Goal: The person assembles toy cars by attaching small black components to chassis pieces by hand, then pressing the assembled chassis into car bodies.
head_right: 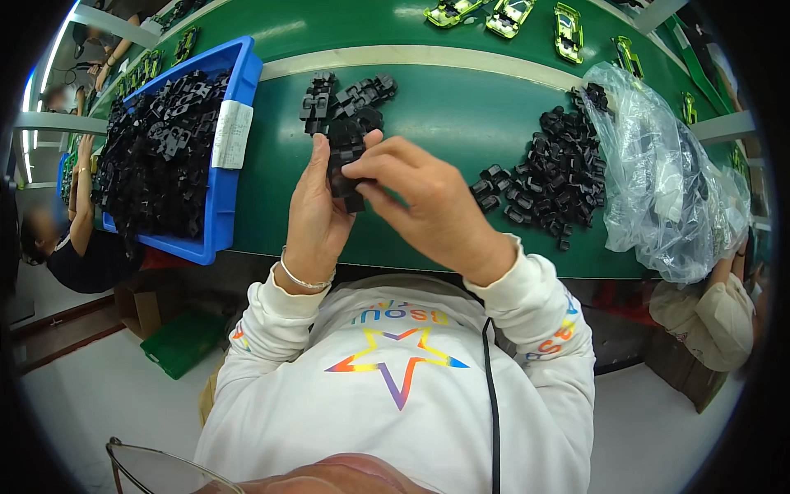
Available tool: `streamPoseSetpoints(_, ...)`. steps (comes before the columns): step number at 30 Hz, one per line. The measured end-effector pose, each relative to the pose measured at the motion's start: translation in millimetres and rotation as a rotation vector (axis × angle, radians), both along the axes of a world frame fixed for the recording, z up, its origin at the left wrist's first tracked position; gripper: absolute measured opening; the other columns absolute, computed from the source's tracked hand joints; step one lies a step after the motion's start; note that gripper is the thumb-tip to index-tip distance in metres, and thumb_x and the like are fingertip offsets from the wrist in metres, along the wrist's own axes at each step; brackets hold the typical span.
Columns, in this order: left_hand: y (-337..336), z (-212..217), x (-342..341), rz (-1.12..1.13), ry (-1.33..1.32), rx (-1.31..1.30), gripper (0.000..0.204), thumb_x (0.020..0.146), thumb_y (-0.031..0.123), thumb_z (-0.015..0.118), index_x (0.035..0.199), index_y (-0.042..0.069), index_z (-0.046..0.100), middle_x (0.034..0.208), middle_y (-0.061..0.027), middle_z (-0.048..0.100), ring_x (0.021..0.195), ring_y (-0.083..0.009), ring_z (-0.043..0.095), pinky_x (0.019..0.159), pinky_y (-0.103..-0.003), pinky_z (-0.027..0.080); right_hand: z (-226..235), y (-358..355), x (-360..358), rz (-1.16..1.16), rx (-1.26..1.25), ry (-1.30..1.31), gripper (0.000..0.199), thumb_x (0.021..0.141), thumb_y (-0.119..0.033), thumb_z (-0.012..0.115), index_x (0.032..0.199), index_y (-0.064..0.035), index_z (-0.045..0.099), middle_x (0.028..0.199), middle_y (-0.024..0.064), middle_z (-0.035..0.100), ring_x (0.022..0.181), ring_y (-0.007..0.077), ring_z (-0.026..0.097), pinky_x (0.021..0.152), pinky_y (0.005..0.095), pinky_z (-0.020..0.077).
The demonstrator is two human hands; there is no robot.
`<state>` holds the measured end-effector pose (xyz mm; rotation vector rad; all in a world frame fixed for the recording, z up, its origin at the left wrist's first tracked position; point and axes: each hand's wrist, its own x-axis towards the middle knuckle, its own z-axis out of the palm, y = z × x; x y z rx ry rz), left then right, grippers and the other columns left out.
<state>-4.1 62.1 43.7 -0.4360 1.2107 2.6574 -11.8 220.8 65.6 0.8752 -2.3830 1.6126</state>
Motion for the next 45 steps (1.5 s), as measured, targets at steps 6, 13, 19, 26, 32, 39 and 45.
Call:
streamPoseSetpoints(6, -1.1, -4.4, 8.6, -0.052, 0.067, 0.05, 0.043, 0.107, 0.03, 0.042, 0.135, -0.001, 0.05, 0.125, -0.0095, 0.062, 0.11, -0.0164, 0.06, 0.093, -0.029, 0.047, -8.5, -7.6, -4.0, -0.072, 0.078, 0.13, 0.017, 0.081, 0.002, 0.071, 0.097, -0.0023, 0.066, 0.094, 0.0134, 0.065, 0.091, 0.0324, 0.068, 0.075, 0.0372, 0.0559)
streamPoseSetpoints(13, -8.3, 4.3, 17.4, -0.213, 0.162, -0.171, 0.066, 0.091, 0.011, 0.049, 0.152, -0.002, 0.027, 0.147, -0.0149, 0.045, 0.132, -0.0189, 0.048, 0.109, -0.031, 0.038, -7.6, -9.2, -0.8, -0.16, 0.013, 0.087, 0.019, 0.079, 0.006, 0.072, 0.096, -0.0014, 0.066, 0.093, 0.013, 0.066, 0.085, 0.0297, 0.07, 0.066, 0.0339, 0.0559)
streamPoseSetpoints(19, -8.0, 5.9, 17.5, -0.209, 0.199, -0.19, 0.07, 0.09, 0.01, 0.05, 0.153, -0.003, 0.023, 0.147, -0.0157, 0.044, 0.132, -0.0197, 0.048, 0.11, -0.03, 0.037, -10.9, -10.9, 4.5, -0.195, -0.032, 0.172, 0.02, 0.077, 0.006, 0.074, 0.094, -0.0018, 0.067, 0.092, 0.0115, 0.066, 0.077, 0.0258, 0.068, 0.062, 0.0314, 0.0543)
streamPoseSetpoints(26, -9.8, 0.2, 21.2, -0.231, 0.276, -0.181, 0.072, 0.094, 0.007, 0.046, 0.157, 0.0, 0.013, 0.149, -0.0136, 0.04, 0.134, -0.0175, 0.041, 0.104, -0.025, 0.037, -16.3, -9.8, 2.6, -0.2, -0.027, 0.256, 0.02, 0.077, 0.005, 0.075, 0.095, -0.0017, 0.068, 0.092, 0.0109, 0.066, 0.075, 0.0248, 0.067, 0.06, 0.0313, 0.0538)
streamPoseSetpoints(32, -10.3, 4.7, 19.4, -0.243, 0.372, -0.185, 0.073, 0.095, 0.01, 0.046, 0.157, -0.001, 0.009, 0.152, -0.0146, 0.035, 0.137, -0.0197, 0.038, 0.11, -0.03, 0.032, -11.4, -8.2, 9.0, -0.212, -0.054, 0.248, 0.02, 0.078, 0.005, 0.075, 0.095, -0.0017, 0.069, 0.093, 0.0106, 0.066, 0.077, 0.024, 0.067, 0.061, 0.0303, 0.0551)
streamPoseSetpoints(39, -4.8, -3.4, 26.1, -0.197, 0.471, -0.306, 0.067, 0.104, 0.017, 0.042, 0.157, -0.002, 0.007, 0.153, -0.0155, 0.034, 0.139, -0.0219, 0.036, 0.114, -0.033, 0.028, -8.2, -6.2, 13.1, -0.233, -0.063, 0.199, 0.019, 0.078, 0.004, 0.075, 0.095, -0.0016, 0.069, 0.095, 0.0105, 0.066, 0.076, 0.0226, 0.068, 0.061, 0.0302, 0.0561)
streamPoseSetpoints(45, -9.9, 5.4, 24.1, -0.232, 0.386, -0.088, 0.066, 0.104, 0.014, 0.043, 0.157, -0.002, 0.007, 0.152, -0.016, 0.036, 0.136, -0.0217, 0.042, 0.111, -0.033, 0.034, -4.2, -3.8, 12.7, -0.248, -0.053, 0.187, 0.019, 0.079, 0.004, 0.075, 0.094, -0.0023, 0.068, 0.096, 0.0096, 0.066, 0.075, 0.0223, 0.068, 0.061, 0.0294, 0.0566)
